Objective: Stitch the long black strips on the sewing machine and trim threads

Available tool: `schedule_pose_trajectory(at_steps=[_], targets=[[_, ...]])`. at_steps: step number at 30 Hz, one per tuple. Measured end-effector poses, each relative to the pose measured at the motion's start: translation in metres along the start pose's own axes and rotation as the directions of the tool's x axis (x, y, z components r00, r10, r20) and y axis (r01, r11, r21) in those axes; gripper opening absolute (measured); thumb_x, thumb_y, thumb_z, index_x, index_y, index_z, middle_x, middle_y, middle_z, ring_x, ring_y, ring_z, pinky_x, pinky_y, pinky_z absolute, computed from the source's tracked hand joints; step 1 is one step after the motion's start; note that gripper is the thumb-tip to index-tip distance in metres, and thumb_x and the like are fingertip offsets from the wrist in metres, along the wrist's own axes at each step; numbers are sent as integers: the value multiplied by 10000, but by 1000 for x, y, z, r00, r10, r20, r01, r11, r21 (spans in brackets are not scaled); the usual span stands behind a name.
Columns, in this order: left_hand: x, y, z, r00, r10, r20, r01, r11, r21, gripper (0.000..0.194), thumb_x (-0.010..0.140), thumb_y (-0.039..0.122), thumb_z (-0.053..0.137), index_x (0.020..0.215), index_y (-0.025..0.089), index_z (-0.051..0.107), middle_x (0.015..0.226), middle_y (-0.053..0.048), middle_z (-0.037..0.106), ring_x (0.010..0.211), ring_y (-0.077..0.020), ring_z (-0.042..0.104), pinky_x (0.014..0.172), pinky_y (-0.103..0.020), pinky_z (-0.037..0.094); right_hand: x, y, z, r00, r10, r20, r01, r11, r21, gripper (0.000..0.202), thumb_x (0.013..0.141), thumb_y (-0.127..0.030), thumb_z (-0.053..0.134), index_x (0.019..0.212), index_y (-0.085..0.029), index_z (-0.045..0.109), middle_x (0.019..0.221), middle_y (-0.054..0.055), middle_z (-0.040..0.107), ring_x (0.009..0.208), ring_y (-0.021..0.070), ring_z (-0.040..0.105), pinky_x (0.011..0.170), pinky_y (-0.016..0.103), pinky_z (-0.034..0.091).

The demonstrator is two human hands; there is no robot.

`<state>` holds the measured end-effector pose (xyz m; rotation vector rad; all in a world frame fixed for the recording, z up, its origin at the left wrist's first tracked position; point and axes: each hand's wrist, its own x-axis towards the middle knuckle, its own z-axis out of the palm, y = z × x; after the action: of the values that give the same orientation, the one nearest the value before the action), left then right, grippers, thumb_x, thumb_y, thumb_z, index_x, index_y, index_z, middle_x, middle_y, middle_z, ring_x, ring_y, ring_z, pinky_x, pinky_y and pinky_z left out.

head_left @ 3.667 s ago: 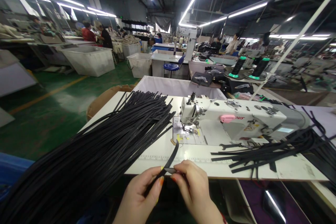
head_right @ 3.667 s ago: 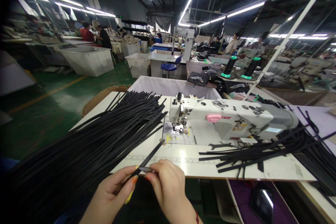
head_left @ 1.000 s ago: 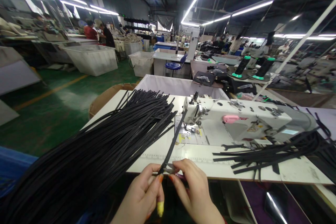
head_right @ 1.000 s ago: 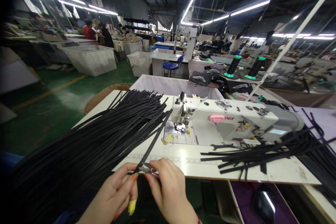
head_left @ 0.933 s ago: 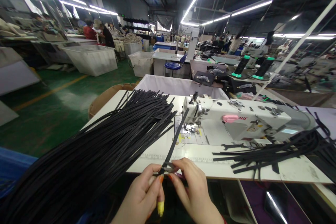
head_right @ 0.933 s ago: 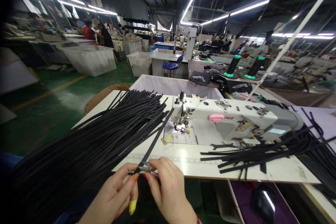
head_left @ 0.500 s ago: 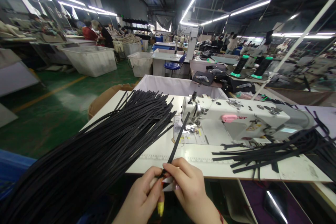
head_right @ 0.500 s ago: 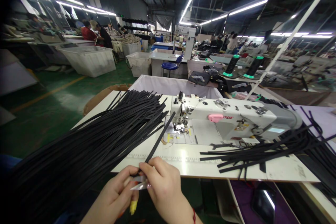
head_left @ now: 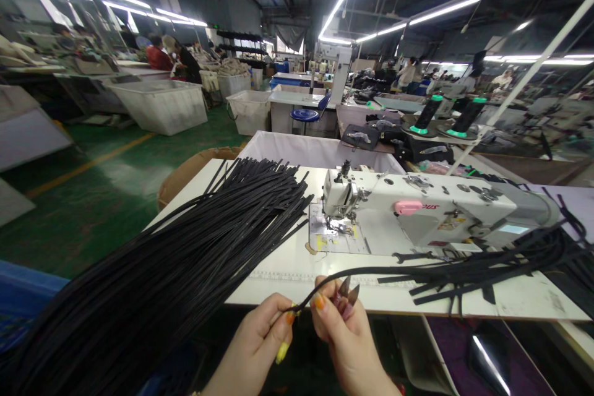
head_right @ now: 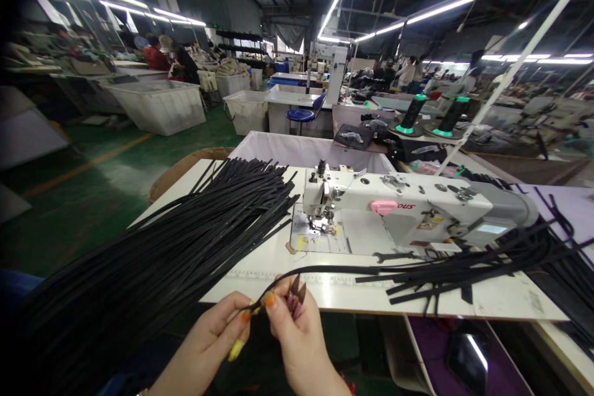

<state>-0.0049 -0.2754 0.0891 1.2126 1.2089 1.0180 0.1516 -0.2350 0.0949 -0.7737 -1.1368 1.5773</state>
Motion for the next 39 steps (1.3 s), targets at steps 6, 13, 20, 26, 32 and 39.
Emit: schedule_pose_trajectory(at_steps=[6,13,20,26,32,39], targets=[[6,-3,1,999,-45,-6,45,997,-57,400,910,564,534,966,174,599,592,41,482,520,-118,421,511,-221,322,9,1,-1,939,-344,6,308,833,-459,148,949,-272,522,860,-204,619,862,25,588,797,152,558,692,271,429],[10,-7,7,989,138,-50,-132,985,113,237,963,390,510,979,199,650,832,-49,669,746,-192,612,689,-265,461,2,5,3,992,-128,16,124,922,-368,230,946,-374,518,802,-198,554,734,-11,554,689,142,523,638,262,432],[4,-20,-1,977,210,-21,-188,909,373,183,950,281,528,908,232,699,862,-55,710,795,-212,652,752,-267,467,1,3,-2,997,-7,77,33,941,-336,271,936,-405,530,765,-196,516,720,-32,472,666,119,443,644,257,389],[-1,-12,-13,995,52,-89,-46,996,74,259,936,386,548,1042,192,682,737,-27,649,696,-183,602,640,-248,469,4,-7,-6,988,-82,133,120,943,-309,206,941,-387,528,892,-202,605,837,11,596,749,142,537,702,264,429],[-9,9,-3,987,-26,-157,-6,979,-204,289,878,412,645,1046,184,700,700,-8,634,630,-134,555,597,-208,453,0,-8,-25,941,-319,111,293,610,-736,210,912,-313,553,1105,-244,508,864,8,594,751,171,582,660,287,460],[-11,21,7,975,40,-218,-81,980,-183,272,850,399,668,1038,212,727,854,-51,735,714,-172,640,745,-258,524,-7,-8,-16,803,-499,325,507,287,-813,213,905,-193,584,1107,-224,524,847,29,620,744,179,609,653,296,502]])
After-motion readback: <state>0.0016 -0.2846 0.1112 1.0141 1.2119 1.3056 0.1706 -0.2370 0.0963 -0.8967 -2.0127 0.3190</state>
